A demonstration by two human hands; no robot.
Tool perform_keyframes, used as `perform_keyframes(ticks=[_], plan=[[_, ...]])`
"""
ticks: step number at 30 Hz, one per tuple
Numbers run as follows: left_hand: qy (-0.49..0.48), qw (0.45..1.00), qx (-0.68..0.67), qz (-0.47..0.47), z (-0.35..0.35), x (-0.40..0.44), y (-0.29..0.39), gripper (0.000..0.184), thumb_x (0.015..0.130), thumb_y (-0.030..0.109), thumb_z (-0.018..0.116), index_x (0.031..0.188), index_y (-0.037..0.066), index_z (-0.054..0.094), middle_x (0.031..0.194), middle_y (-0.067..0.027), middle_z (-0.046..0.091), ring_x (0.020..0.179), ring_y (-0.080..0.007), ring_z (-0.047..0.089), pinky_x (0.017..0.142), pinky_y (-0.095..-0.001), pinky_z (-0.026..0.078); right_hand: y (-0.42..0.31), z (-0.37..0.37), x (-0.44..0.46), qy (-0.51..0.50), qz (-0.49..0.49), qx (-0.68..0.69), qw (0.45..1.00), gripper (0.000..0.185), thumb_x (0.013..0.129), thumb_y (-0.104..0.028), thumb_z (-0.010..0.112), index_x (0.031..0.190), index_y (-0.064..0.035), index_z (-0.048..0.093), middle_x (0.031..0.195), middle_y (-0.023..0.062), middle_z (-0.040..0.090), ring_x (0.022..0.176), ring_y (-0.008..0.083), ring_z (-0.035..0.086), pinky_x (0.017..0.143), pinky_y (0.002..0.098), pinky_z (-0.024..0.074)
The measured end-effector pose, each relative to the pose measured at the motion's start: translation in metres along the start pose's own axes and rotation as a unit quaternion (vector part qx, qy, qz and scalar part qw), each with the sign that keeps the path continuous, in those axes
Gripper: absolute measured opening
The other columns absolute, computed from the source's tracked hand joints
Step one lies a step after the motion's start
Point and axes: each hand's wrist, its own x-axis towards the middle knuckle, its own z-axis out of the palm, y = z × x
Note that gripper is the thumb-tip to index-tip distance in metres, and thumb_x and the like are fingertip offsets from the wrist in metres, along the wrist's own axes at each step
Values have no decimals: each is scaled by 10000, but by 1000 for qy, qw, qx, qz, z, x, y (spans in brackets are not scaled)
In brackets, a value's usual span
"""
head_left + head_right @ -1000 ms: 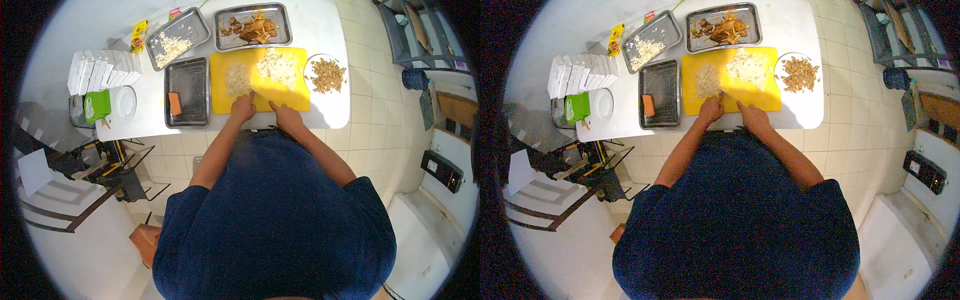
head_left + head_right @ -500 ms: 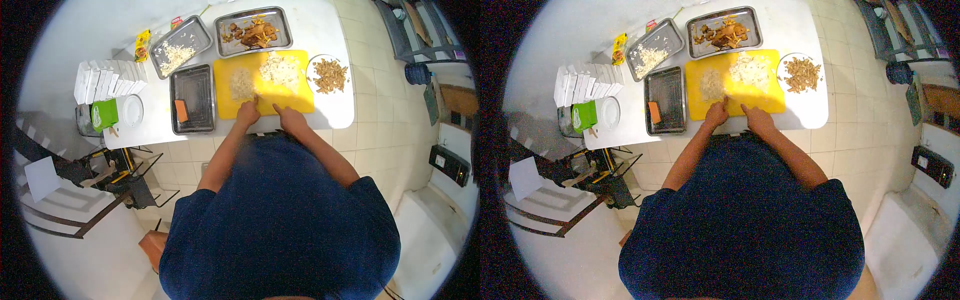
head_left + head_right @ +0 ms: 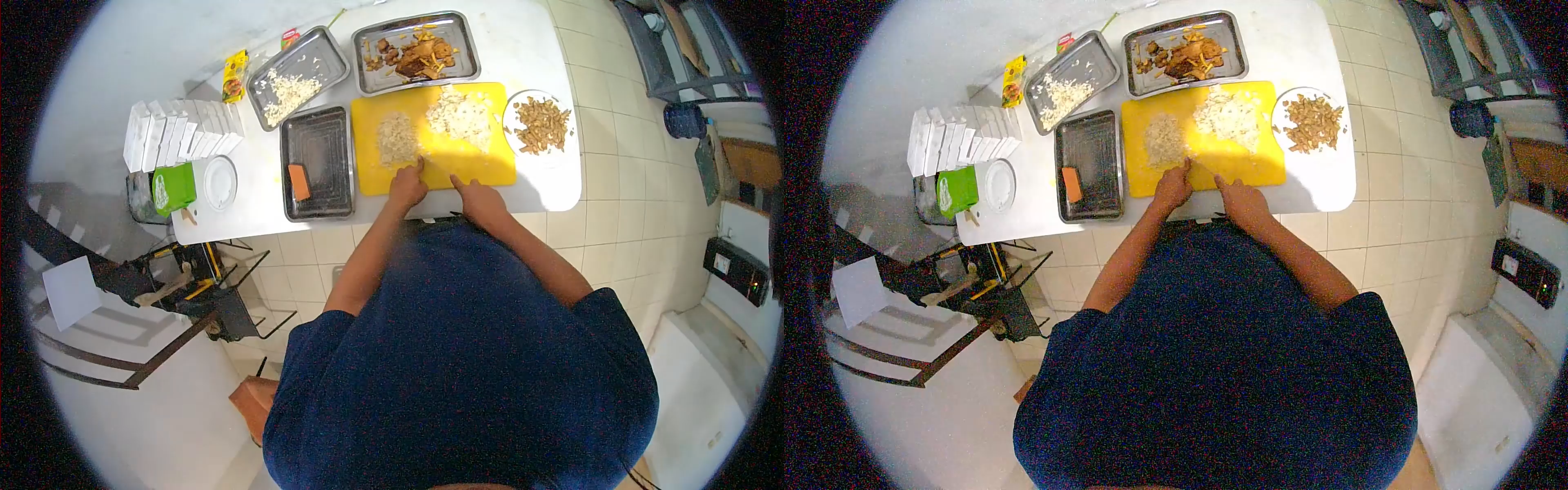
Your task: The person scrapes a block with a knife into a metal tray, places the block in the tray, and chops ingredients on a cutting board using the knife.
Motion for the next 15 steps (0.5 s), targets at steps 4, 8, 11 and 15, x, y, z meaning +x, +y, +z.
perform_keyframes(ticks=[4, 8, 11, 15], plan=[[9, 1000, 17, 1, -3, -3, 4, 723, 787, 169, 568, 1490, 122, 404, 1082, -202, 637, 1030, -386, 603, 873, -483, 521, 2, 5, 4, -7, -4, 8, 1000, 608, 859, -56, 515, 1456, -130, 428, 929, 227, 636, 817, 386, 669, 697, 494, 549], [3, 1000, 15, 4, -11, -5, 11, 707, 796, 175, 563, 1484, 110, 411, 1061, -201, 643, 1011, -384, 611, 853, -489, 526, -1, 2, 11, -4, 2, 19, 1000, 626, 847, -48, 514, 1458, -148, 427, 951, 236, 637, 844, 392, 664, 720, 499, 540], [20, 999, 25, 8, -3, -5, 6, 706, 800, 188, 560, 1484, 99, 408, 1036, -198, 649, 990, -382, 613, 840, -490, 527, -6, -4, 9, -14, 12, 16, 1000, 611, 855, -59, 502, 1455, -148, 430, 946, 232, 643, 846, 393, 663, 721, 503, 537], [40, 998, 35, 23, 7, -3, 0, 718, 795, 195, 560, 1489, 101, 402, 1029, -188, 647, 970, -375, 613, 823, -490, 527, -3, -4, 4, -13, -3, 12, 1000, 572, 877, -80, 496, 1443, -131, 438, 920, 230, 650, 830, 394, 671, 706, 511, 542]])
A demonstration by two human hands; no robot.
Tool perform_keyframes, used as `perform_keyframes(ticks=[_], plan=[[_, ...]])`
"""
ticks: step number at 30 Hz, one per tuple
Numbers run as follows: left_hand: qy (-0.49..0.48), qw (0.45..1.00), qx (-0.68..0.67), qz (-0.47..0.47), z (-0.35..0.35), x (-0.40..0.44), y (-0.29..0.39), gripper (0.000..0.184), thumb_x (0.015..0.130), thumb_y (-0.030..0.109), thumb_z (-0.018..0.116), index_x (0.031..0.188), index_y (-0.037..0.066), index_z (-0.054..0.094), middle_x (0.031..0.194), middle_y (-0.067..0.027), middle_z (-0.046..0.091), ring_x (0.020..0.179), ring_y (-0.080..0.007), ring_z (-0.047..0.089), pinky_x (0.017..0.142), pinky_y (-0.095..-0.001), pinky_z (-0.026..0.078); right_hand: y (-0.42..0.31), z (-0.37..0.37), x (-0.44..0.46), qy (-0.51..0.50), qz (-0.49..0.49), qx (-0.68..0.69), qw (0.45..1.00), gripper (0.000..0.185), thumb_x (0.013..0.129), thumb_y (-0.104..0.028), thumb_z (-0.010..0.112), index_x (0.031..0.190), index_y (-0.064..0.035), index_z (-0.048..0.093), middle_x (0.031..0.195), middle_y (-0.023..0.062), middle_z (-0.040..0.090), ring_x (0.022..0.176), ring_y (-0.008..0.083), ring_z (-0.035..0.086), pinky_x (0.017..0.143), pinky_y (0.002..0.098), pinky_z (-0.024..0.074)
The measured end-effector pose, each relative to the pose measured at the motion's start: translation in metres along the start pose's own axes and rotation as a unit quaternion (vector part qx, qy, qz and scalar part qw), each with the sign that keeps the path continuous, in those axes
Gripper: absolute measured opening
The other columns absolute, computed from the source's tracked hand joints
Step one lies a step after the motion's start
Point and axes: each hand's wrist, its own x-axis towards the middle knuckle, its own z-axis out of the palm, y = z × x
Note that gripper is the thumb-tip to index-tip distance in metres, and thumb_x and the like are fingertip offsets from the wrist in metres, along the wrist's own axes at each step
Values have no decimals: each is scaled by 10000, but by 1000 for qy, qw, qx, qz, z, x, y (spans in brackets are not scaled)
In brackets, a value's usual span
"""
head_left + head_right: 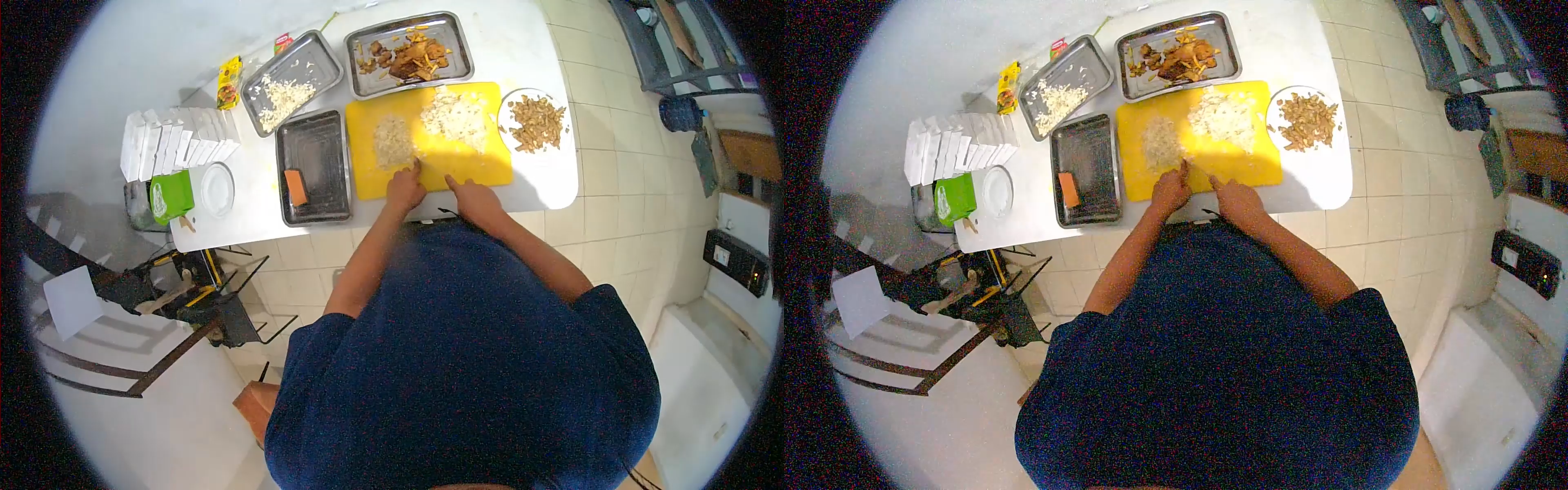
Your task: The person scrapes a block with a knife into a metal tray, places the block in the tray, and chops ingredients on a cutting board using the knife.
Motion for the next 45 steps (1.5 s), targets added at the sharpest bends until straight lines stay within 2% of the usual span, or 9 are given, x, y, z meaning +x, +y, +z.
perform_keyframes(ticks=[5, 8, 17, 23, 26, 29, 41, 45], plan=[[2, 1000, -2, 13, 0, -1, -2, 727, 793, 206, 560, 1494, 107, 396, 1046, -184, 640, 978, -368, 612, 820, -495, 526, 2, 9, 2, 50, -17, 0, 999, 496, 922, -112, 477, 1418, -93, 458, 886, 238, 660, 823, 400, 685, 671, 522, 556], [-9, 1000, 16, 9, -4, -1, 0, 725, 792, 208, 558, 1492, 103, 397, 1039, -185, 640, 983, -368, 610, 818, -495, 527, -5, 0, 10, 15, 0, 6, 1000, 485, 928, -103, 458, 1413, -87, 465, 887, 238, 659, 842, 400, 684, 683, 522, 556], [19, 1000, -19, 13, 2, -1, -4, 737, 793, 264, 561, 1490, 95, 395, 1029, -191, 636, 973, -367, 612, 829, -485, 530, 0, 4, 1, 22, -14, 8, 1000, 534, 902, -110, 496, 1433, -89, 437, 914, 235, 659, 836, 402, 680, 693, 530, 549], [-7, 1000, 0, 6, -6, -1, 2, 744, 796, 283, 564, 1491, 81, 388, 1024, -191, 635, 976, -371, 611, 830, -485, 530, 1, 7, 5, 6, -9, 22, 1000, 546, 898, -109, 500, 1438, -92, 425, 952, 252, 648, 853, 412, 675, 710, 532, 547], [-10, 1000, -6, 1, -8, 0, 4, 740, 796, 283, 560, 1487, 78, 392, 1030, -195, 635, 976, -375, 611, 827, -489, 529, 1, 13, 15, 19, -6, 6, 1000, 584, 870, -61, 506, 1446, -113, 422, 886, 227, 648, 812, 396, 663, 691, 513, 532], [-6, 1000, -7, 8, -7, -3, 1, 739, 792, 276, 553, 1483, 68, 395, 1030, -200, 636, 978, -379, 609, 829, -492, 526, -3, 4, 15, -7, -9, 23, 1000, 531, 893, -90, 502, 1420, -79, 436, 931, 248, 657, 857, 412, 675, 716, 537, 545], [16, 1000, -6, 19, 0, -3, -2, 745, 784, 281, 555, 1478, 57, 404, 1039, -205, 633, 992, -378, 604, 828, -497, 520, -1, 3, 1, -5, 2, 16, 1000, 535, 911, -100, 482, 1442, -108, 421, 941, 242, 661, 868, 414, 676, 729, 530, 548], [-10, 1000, 13, 7, -5, -2, 4, 750, 796, 296, 561, 1488, 65, 392, 1043, -202, 626, 990, -375, 603, 836, -492, 521, 2, 8, 12, 8, -16, 20, 1000, 524, 905, -89, 478, 1427, -92, 436, 928, 245, 659, 853, 412, 674, 717, 539, 545]])
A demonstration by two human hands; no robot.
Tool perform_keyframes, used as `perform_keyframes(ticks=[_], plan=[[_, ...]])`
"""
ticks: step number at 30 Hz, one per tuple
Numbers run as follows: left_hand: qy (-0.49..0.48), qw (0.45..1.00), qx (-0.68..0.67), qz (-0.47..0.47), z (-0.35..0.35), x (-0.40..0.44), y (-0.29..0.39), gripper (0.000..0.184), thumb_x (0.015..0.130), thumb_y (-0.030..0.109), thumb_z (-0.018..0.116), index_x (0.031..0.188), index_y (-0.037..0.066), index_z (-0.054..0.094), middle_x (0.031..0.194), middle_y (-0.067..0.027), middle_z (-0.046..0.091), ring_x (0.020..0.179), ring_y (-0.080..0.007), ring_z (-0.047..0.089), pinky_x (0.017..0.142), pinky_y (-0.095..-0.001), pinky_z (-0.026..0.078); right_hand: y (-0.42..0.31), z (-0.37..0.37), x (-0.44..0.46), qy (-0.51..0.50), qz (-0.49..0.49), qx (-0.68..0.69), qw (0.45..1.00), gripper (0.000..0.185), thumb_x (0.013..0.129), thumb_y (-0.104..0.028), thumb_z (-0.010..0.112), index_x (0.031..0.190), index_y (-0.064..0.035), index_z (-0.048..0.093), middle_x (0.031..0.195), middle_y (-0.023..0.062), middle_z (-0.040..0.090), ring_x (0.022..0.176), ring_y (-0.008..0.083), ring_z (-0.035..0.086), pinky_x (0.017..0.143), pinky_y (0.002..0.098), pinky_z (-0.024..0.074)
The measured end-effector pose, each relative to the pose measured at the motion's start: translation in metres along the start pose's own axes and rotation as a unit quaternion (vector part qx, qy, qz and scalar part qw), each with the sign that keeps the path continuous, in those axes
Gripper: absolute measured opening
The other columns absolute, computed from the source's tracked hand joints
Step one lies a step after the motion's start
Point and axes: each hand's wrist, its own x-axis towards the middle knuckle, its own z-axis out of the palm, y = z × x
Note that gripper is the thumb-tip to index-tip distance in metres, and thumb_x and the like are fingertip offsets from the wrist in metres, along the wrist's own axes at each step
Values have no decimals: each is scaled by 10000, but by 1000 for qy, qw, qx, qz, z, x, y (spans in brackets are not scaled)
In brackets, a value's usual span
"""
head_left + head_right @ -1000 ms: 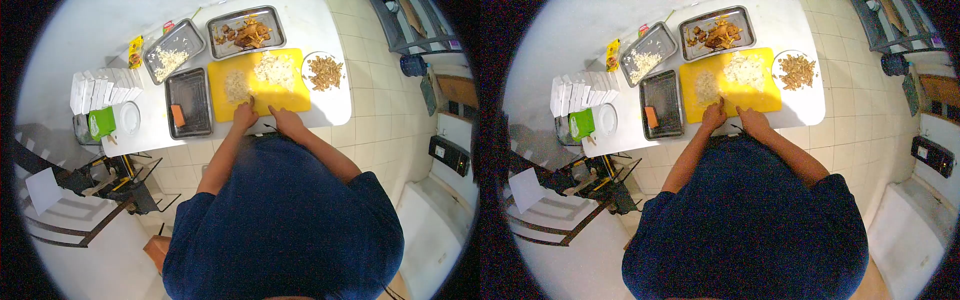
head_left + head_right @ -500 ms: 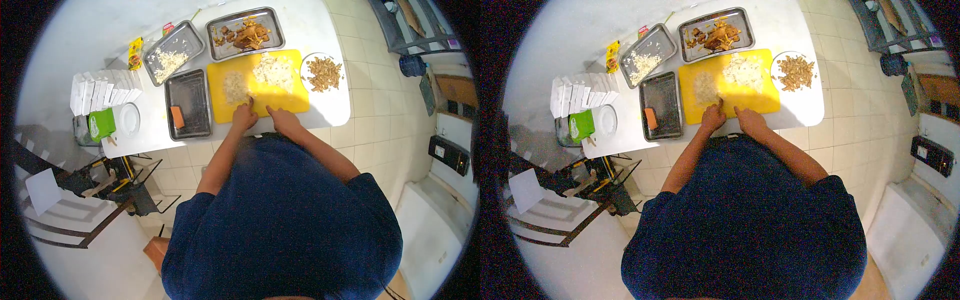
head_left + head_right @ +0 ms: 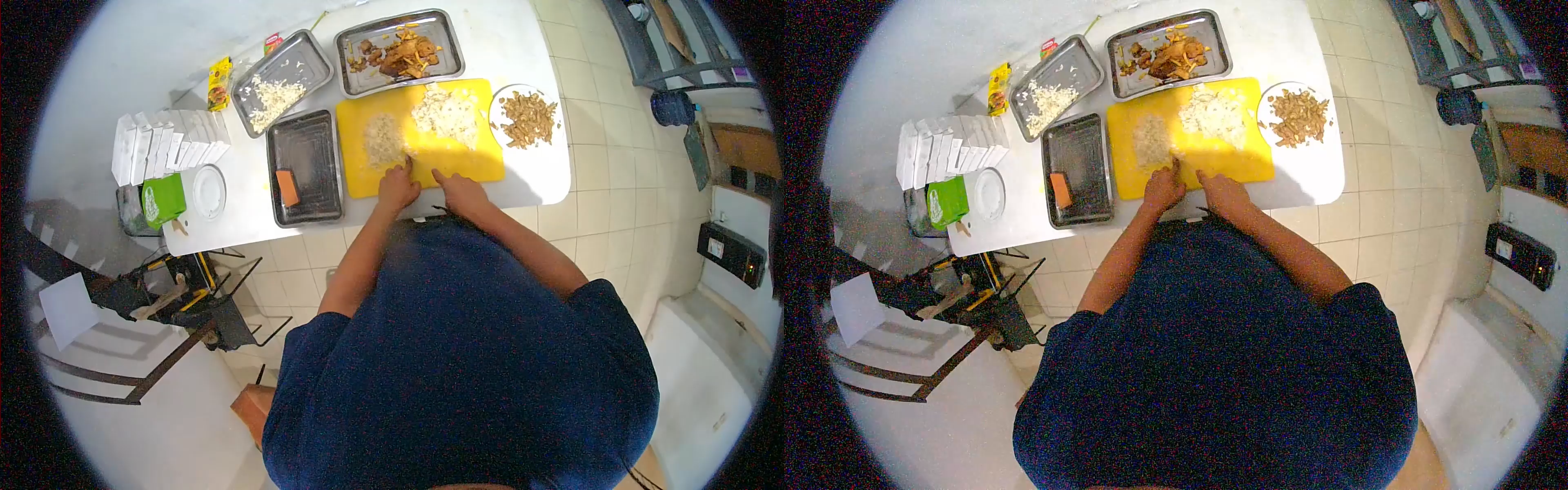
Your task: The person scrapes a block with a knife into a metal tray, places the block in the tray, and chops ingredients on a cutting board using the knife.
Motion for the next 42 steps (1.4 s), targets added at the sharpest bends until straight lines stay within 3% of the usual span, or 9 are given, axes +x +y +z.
perform_keyframes(ticks=[42], plan=[[-20, 1000, -20, -2, -1, 4, -8, 759, 808, 325, 563, 1496, 61, 377, 1064, -213, 636, 1015, -373, 606, 853, -483, 526, -4, 0, 6, -20, -4, 0, 1000, 567, 890, -81, 489, 1448, -52, 392, 972, 260, 660, 887, 415, 673, 755, 539, 544]])
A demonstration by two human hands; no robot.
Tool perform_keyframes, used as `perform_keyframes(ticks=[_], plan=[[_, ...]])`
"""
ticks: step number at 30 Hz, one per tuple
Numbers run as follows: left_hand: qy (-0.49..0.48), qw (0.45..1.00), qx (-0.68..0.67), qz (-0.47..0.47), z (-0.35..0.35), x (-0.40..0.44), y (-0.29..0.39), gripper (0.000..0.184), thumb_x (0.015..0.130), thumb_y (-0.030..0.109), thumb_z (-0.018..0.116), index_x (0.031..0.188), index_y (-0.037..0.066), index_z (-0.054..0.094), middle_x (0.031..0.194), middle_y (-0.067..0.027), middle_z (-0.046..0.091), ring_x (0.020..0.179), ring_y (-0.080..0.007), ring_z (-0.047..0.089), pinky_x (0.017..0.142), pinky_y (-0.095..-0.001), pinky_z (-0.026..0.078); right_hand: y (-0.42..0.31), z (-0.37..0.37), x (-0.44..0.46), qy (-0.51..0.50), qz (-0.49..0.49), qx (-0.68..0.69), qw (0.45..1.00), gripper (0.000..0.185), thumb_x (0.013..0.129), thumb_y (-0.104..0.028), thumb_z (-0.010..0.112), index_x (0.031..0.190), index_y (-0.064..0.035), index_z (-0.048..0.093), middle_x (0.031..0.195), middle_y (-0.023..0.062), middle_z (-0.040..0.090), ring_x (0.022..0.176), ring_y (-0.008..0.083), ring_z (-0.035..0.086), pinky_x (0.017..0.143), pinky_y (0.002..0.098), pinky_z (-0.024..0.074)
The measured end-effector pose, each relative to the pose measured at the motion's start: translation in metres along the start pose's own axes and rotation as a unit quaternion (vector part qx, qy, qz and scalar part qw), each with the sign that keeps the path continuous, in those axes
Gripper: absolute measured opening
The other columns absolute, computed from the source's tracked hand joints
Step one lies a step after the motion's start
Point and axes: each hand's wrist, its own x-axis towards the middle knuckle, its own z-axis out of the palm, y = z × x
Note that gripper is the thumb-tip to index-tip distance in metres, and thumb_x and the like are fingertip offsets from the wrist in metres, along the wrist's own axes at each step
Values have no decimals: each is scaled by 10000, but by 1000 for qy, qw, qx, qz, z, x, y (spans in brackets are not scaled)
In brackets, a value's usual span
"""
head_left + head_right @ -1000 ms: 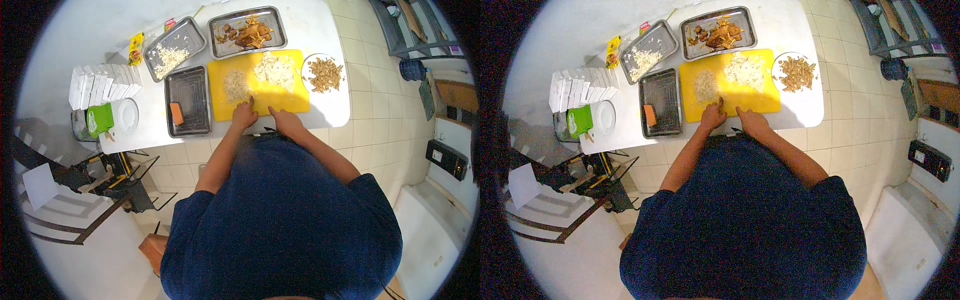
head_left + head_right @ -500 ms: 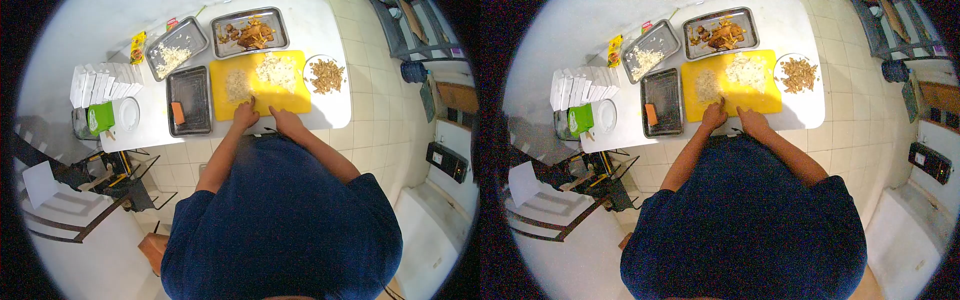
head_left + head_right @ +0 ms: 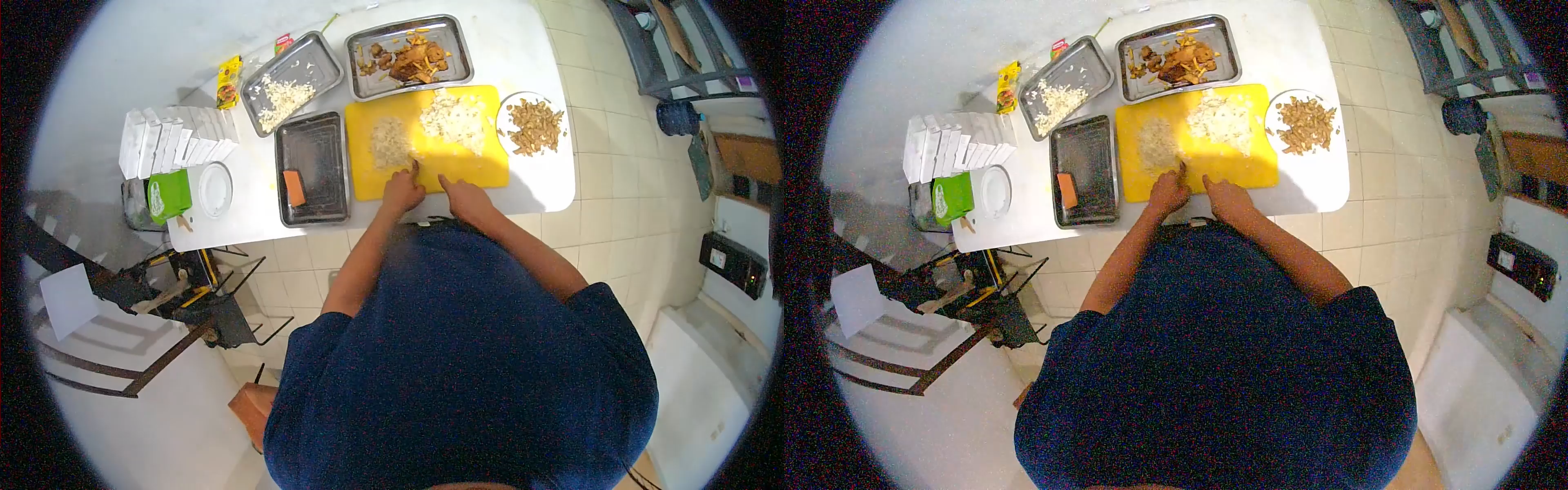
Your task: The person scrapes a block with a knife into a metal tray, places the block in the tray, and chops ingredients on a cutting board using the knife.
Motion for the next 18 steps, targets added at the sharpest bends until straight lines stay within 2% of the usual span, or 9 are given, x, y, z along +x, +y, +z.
perform_keyframes(ticks=[8, 14, 18], plan=[[19, 1000, 21, 13, 5, 1, 0, 756, 807, 329, 567, 1485, 45, 392, 1019, -211, 641, 980, -378, 612, 822, -491, 532, -3, -10, -14, -27, 12, -1, 1000, 566, 909, -101, 477, 1465, -64, 377, 988, 260, 655, 899, 415, 671, 755, 537, 542], [31, 999, 4, 22, 7, -1, -1, 760, 798, 329, 571, 1482, 56, 388, 1030, -211, 636, 980, -389, 610, 821, -506, 529, 3, 6, -8, 23, -16, 4, 1000, 534, 918, -104, 461, 1444, -42, 397, 954, 257, 660, 866, 414, 674, 731, 532, 549], [17, 1000, -7, 12, 4, -1, 0, 762, 796, 330, 569, 1484, 61, 382, 1049, -217, 634, 989, -390, 608, 833, -500, 527, -3, -1, -7, 16, -7, -27, 999, 514, 922, -103, 460, 1429, -32, 420, 940, 250, 658, 825, 408, 677, 696, 525, 557]])
